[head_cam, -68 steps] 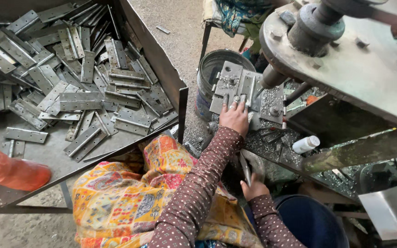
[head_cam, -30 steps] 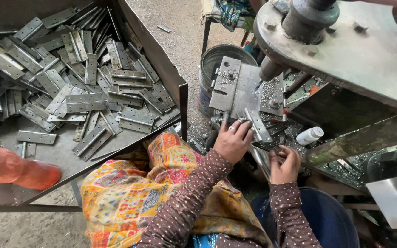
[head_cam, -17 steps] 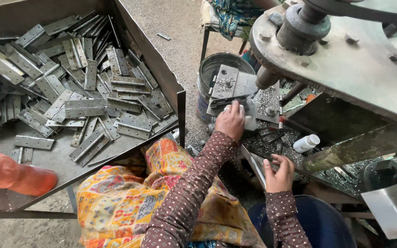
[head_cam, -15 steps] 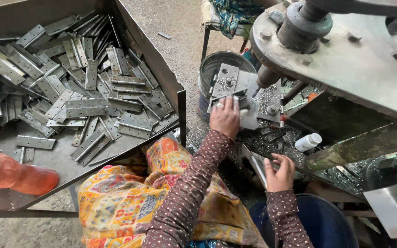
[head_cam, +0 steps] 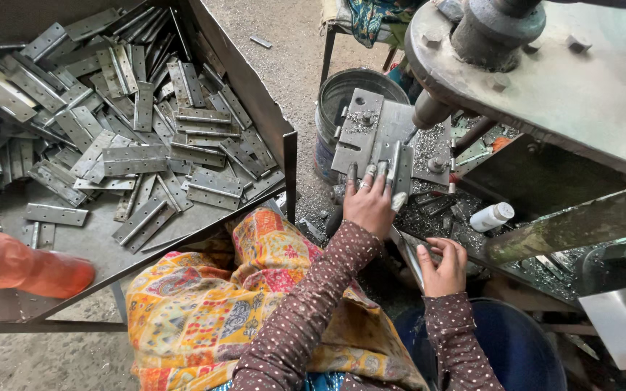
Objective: The person repeatedly picks up metal hinge pieces from a bin, places them into a manual punching machine, and operates the lever to process them. The person then removes the processed pieces and returns them to the bin.
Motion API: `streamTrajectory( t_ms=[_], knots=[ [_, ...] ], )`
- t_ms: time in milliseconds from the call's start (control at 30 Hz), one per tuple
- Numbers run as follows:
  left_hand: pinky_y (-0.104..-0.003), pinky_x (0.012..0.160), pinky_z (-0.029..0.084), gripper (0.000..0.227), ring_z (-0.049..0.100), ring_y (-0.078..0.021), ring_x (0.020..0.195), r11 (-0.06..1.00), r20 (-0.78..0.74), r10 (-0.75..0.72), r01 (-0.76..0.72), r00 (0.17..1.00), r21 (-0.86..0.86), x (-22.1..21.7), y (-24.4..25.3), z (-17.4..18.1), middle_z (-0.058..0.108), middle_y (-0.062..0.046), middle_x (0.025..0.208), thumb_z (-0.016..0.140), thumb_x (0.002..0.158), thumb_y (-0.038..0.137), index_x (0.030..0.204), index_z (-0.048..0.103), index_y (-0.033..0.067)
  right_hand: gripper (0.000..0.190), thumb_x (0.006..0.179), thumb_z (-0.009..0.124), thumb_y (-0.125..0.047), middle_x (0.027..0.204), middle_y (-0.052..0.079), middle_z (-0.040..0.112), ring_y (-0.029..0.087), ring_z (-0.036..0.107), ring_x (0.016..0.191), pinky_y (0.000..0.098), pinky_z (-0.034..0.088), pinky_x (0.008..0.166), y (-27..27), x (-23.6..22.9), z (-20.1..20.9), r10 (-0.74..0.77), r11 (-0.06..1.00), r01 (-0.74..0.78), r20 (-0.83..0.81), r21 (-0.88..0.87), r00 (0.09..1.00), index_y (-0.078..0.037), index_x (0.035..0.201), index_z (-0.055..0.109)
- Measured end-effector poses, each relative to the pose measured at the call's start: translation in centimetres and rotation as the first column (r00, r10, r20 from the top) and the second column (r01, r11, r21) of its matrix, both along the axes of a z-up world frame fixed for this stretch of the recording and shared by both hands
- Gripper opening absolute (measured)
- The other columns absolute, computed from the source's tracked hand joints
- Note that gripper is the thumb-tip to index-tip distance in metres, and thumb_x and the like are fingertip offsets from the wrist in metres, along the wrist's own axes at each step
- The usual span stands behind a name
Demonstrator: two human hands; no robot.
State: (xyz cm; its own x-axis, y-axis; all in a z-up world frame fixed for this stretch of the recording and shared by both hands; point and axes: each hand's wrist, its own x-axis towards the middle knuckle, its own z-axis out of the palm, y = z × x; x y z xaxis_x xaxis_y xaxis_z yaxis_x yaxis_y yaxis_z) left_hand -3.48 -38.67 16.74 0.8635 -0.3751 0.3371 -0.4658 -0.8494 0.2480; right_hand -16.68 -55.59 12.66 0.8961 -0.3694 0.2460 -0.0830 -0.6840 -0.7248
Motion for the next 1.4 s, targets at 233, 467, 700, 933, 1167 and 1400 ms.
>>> streamTrajectory(
  t_ms=[233,467,700,933,1167,1400],
  knots=[
    [-0.058,0.120,0.028,0.041,0.055,-0.0282,0.134,0.995,0.056,0.057,-0.052,0.997,-0.086,1.9,0.5,0.3,0.060,-0.011,0.142,0.060,0.090,0.028,0.125,0.066,0.0073,0.077,0.079,0.074,-0.057,0.119,0.024,0.060,0.040,0.066,0.103,0.0466,0.057,0.086,0.0,-0.5,-7.2,0.008,0.908,-0.136,-0.307,-0.396,0.952,-0.003,0.129,0.051],
    [-0.055,0.118,0.031,0.041,0.057,-0.0272,0.133,0.988,0.131,0.063,-0.044,0.989,-0.146,1.2,1.0,-1.2,0.062,-0.012,0.143,0.055,0.093,0.023,0.128,0.066,0.0053,0.089,0.083,0.066,-0.063,0.113,0.029,0.068,0.045,0.069,0.103,0.0499,0.057,0.089,-0.8,-0.9,-13.0,-0.048,0.937,-0.205,-0.689,-0.281,0.724,-0.006,0.145,0.038],
    [-0.057,0.110,0.039,0.036,0.060,-0.0305,0.127,0.987,0.121,0.082,-0.064,0.989,-0.147,3.7,-0.5,-1.5,0.065,-0.014,0.135,0.053,0.094,0.019,0.123,0.069,0.0031,0.076,0.080,0.071,-0.061,0.108,0.027,0.072,0.044,0.071,0.100,0.0510,0.056,0.089,-3.9,1.9,-8.1,0.073,0.915,-0.311,-0.650,-0.259,0.757,-0.008,0.130,0.054],
    [-0.057,0.112,0.039,0.040,0.059,-0.0312,0.127,0.992,0.128,0.061,-0.046,0.990,-0.116,5.3,-0.9,-1.3,0.065,-0.015,0.133,0.056,0.092,0.024,0.122,0.067,0.0012,0.055,0.083,0.067,-0.056,0.098,0.022,0.074,0.044,0.071,0.090,0.0522,0.057,0.080,-2.4,-0.4,-15.0,-0.020,0.940,-0.168,-0.539,-0.298,0.842,-0.013,0.117,0.061],
    [-0.057,0.115,0.035,0.039,0.056,-0.0314,0.130,0.997,0.136,0.053,-0.045,0.989,-0.061,2.7,-0.2,-1.4,0.060,-0.016,0.139,0.052,0.096,0.023,0.126,0.067,0.0017,0.080,0.077,0.074,-0.058,0.103,0.025,0.071,0.043,0.071,0.096,0.0498,0.056,0.085,-3.2,1.1,-11.8,0.041,0.948,-0.243,-0.679,-0.204,0.733,-0.005,0.131,0.047],
    [-0.056,0.116,0.038,0.036,0.056,-0.0286,0.132,0.993,0.037,0.030,-0.025,0.999,-0.113,4.7,-1.9,-1.7,0.062,-0.011,0.139,0.051,0.094,0.020,0.121,0.069,0.0050,0.070,0.081,0.070,-0.061,0.101,0.025,0.074,0.042,0.074,0.095,0.0484,0.058,0.086,-4.7,2.2,-8.8,0.087,0.940,-0.284,-0.674,-0.187,0.733,-0.004,0.120,0.059]
  ],
)
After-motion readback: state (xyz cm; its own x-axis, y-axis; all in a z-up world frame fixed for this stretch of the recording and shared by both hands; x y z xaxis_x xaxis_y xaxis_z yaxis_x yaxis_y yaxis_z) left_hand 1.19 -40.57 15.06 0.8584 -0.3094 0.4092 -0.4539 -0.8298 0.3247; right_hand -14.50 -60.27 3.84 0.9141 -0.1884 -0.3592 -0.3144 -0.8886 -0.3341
